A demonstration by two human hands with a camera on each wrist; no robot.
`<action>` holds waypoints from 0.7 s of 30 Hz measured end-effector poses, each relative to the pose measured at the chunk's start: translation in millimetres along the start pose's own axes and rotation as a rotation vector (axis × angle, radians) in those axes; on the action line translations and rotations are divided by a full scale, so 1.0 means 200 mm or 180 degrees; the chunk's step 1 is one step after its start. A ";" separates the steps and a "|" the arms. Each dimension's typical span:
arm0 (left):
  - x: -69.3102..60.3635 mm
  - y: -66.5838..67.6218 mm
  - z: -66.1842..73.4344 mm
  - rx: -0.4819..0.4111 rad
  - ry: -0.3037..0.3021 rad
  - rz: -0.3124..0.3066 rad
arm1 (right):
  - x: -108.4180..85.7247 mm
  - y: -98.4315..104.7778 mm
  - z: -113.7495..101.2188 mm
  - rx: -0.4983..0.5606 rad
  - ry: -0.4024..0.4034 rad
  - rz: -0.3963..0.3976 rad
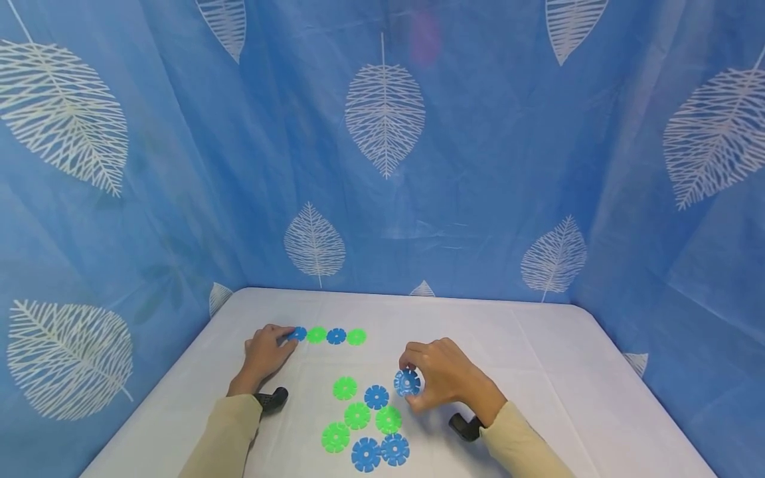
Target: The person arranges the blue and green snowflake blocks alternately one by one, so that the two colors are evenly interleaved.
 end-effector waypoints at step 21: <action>-0.01 0.00 0.01 -0.0015 -0.0021 0.0061 | 0.30 -0.04 0.26 0.0148 -0.0085 0.0195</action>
Point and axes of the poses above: each hand's wrist, its own x-axis towards the middle knuckle, its own y-axis out of the back of the hand, z = x × y, the point moved 10 cm from there along x, towards the middle knuckle, and after that the axes turned 15 degrees about -z, right-handed, at the moved point
